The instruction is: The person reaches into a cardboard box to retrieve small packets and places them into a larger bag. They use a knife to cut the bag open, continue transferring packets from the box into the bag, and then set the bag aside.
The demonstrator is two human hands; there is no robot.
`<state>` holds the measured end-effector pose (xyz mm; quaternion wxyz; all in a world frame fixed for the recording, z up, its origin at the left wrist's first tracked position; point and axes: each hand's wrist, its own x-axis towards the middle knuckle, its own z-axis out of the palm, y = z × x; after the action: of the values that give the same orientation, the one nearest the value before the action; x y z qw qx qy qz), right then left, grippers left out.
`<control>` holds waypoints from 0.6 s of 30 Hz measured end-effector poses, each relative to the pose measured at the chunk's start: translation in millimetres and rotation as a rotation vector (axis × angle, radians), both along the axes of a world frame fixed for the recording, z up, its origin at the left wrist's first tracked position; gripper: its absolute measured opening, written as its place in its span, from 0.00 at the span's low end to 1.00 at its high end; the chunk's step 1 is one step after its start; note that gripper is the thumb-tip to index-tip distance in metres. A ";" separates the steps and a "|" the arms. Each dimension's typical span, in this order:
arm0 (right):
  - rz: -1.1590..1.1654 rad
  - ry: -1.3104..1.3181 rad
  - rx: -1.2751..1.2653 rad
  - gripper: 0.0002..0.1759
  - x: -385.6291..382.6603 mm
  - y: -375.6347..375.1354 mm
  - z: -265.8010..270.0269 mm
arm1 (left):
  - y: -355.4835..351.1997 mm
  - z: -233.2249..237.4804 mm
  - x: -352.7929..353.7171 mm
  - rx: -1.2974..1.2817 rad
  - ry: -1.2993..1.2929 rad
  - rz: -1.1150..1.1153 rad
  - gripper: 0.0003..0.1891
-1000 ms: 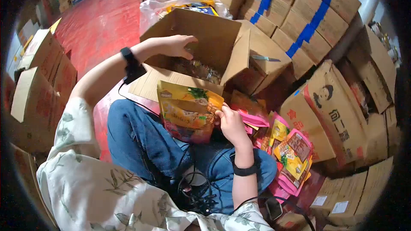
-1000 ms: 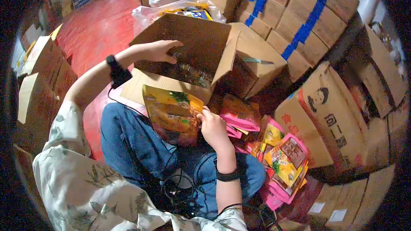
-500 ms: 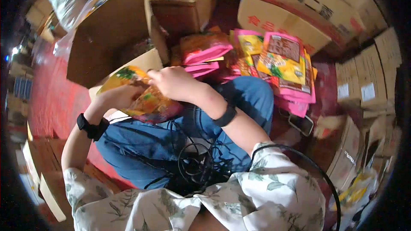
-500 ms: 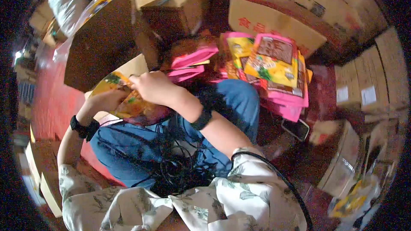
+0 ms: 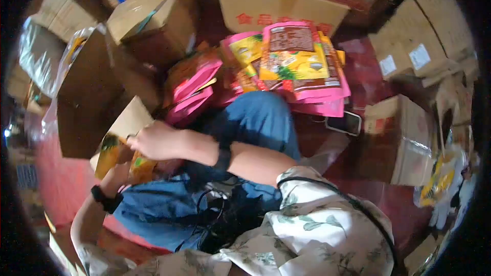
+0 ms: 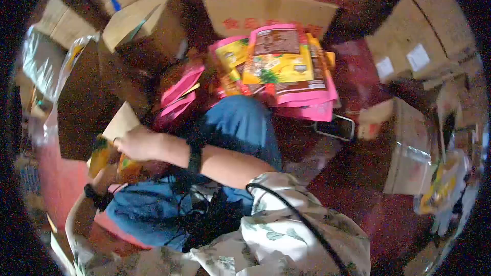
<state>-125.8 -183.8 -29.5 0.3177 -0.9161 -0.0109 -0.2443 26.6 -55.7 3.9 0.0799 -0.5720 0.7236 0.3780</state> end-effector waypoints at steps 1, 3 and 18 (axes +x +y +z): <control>0.001 0.037 0.006 0.12 -0.3 -1.1 1.9 | 1.8 0.6 -0.8 0.000 0.006 0.001 0.17; 0.017 -0.004 0.036 0.12 -2.4 -1.9 1.8 | 2.8 2.4 -2.9 0.006 0.020 -0.003 0.17; -0.032 0.056 -0.039 0.12 -5.0 -0.8 9.4 | 2.9 42.7 9.0 0.040 -0.345 0.083 0.16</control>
<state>-130.8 -184.5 -20.1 0.2960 -0.9286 0.0077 -0.2235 35.6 -52.7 46.6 0.1984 -0.6561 0.6671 0.2917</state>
